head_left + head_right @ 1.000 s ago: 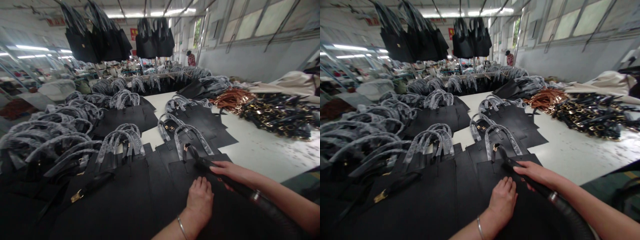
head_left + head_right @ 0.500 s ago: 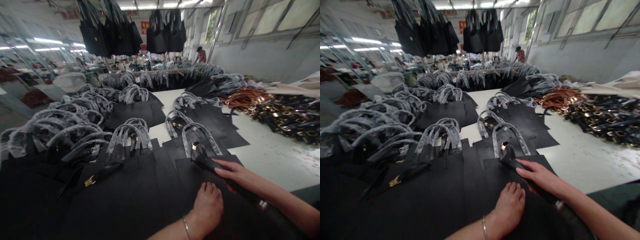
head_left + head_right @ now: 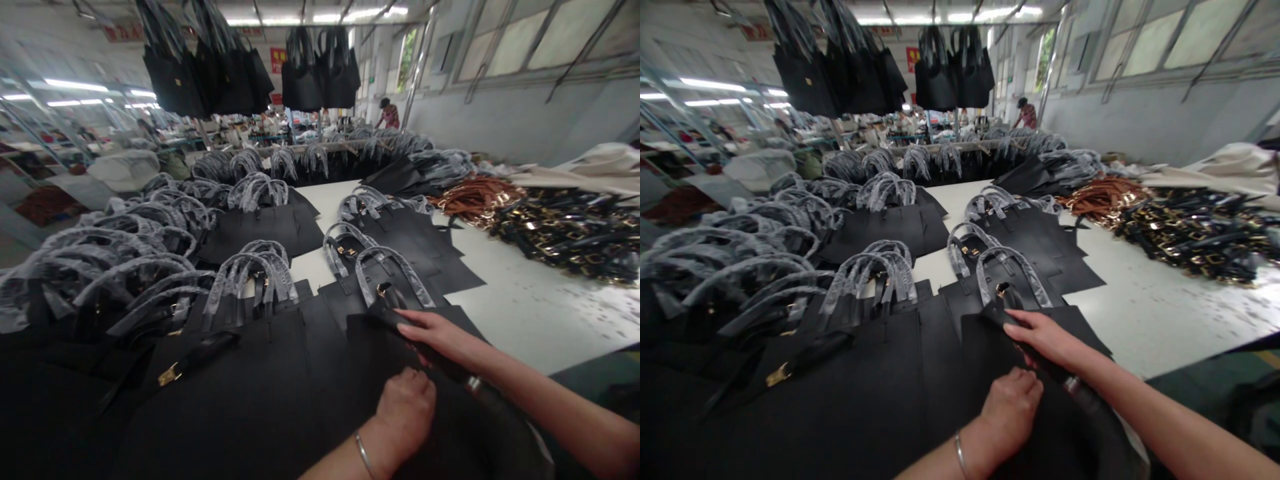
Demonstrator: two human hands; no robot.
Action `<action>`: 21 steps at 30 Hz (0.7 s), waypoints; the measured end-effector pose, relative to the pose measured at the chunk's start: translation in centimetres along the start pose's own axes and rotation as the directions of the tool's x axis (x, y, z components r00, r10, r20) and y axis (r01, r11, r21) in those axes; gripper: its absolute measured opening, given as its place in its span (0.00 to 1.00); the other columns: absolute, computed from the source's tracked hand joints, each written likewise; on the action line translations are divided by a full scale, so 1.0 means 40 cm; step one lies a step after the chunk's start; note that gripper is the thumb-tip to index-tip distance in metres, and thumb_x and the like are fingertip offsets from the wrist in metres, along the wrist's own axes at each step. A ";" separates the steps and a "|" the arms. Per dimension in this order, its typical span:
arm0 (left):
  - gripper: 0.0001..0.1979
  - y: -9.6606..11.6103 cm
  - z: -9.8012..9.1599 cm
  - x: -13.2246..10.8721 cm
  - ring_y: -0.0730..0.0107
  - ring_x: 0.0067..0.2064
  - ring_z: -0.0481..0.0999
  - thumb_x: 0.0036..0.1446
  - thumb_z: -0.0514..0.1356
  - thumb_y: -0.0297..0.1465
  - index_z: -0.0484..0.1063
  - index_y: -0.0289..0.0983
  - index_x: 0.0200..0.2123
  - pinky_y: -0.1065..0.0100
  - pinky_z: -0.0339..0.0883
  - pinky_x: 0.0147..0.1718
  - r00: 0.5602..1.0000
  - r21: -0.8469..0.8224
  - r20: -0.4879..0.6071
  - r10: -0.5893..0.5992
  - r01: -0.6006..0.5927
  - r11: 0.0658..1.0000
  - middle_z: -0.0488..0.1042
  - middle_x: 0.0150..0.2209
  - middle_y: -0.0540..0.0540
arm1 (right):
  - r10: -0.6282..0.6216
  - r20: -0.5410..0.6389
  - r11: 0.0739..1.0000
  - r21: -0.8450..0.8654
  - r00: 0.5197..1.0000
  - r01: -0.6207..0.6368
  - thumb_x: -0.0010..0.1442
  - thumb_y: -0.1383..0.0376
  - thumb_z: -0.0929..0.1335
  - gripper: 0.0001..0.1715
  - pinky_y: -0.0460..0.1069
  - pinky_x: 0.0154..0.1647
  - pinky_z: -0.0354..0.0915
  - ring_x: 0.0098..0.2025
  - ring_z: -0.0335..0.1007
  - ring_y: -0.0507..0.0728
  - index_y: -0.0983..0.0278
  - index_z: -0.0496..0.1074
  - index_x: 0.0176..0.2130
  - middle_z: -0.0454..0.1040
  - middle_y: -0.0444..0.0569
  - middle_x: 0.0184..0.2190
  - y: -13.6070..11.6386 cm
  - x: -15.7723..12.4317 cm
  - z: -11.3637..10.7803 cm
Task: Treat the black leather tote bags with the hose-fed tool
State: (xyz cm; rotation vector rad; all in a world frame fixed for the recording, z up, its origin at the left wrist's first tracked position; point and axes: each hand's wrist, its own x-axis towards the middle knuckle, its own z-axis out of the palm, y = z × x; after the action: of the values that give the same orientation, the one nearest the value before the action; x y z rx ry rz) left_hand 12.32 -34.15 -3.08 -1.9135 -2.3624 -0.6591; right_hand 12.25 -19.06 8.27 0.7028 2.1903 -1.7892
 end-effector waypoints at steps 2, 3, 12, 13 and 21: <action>0.09 0.002 -0.004 -0.004 0.63 0.45 0.72 0.62 0.52 0.26 0.71 0.36 0.41 0.63 0.71 0.45 0.999 -0.023 -0.002 -0.042 0.042 0.999 0.74 0.42 0.45 | -0.042 -0.103 0.999 0.006 0.994 0.043 0.56 0.51 0.70 0.40 0.45 0.17 0.64 0.19 0.67 0.51 0.61 0.62 0.62 0.70 0.41 0.25 -0.006 -0.021 -0.046; 0.10 0.003 -0.006 -0.005 0.62 0.48 0.71 0.63 0.52 0.27 0.71 0.37 0.44 0.61 0.70 0.49 0.997 -0.033 -0.021 -0.074 0.073 0.997 0.73 0.46 0.44 | -0.032 -0.144 0.999 0.008 0.989 0.033 0.56 0.51 0.70 0.39 0.45 0.16 0.65 0.19 0.68 0.52 0.61 0.62 0.62 0.70 0.42 0.25 -0.003 -0.037 -0.076; 0.23 0.003 -0.022 0.004 0.54 0.66 0.55 0.67 0.48 0.40 0.62 0.38 0.61 0.50 0.54 0.63 0.993 -0.050 -0.039 -0.111 0.109 0.993 0.58 0.65 0.40 | 0.283 -0.136 0.957 0.099 0.949 -0.271 0.60 0.48 0.68 0.32 0.43 0.12 0.65 0.17 0.71 0.53 0.64 0.64 0.56 0.73 0.44 0.23 0.149 -0.150 -0.246; 0.23 0.003 -0.023 0.005 0.55 0.66 0.55 0.67 0.48 0.40 0.62 0.38 0.61 0.50 0.54 0.63 0.993 -0.046 -0.035 -0.114 0.112 0.993 0.58 0.65 0.40 | 0.278 -0.131 0.958 0.113 0.952 -0.264 0.60 0.47 0.68 0.31 0.43 0.12 0.66 0.17 0.71 0.53 0.64 0.65 0.54 0.73 0.44 0.24 0.158 -0.145 -0.248; 0.23 0.011 -0.019 0.007 0.54 0.66 0.55 0.67 0.48 0.41 0.62 0.41 0.61 0.49 0.53 0.63 0.991 -0.039 -0.018 -0.136 0.135 0.990 0.59 0.65 0.42 | 0.188 -0.139 0.976 0.139 0.972 -0.168 0.58 0.48 0.69 0.24 0.43 0.12 0.64 0.15 0.69 0.52 0.64 0.68 0.42 0.72 0.44 0.22 0.121 -0.045 -0.239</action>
State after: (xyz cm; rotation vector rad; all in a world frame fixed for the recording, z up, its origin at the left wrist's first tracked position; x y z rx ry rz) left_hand 12.47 -34.07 -2.17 -1.7628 -2.5024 -0.7334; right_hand 17.38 -9.54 7.16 1.0607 2.0403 -1.8484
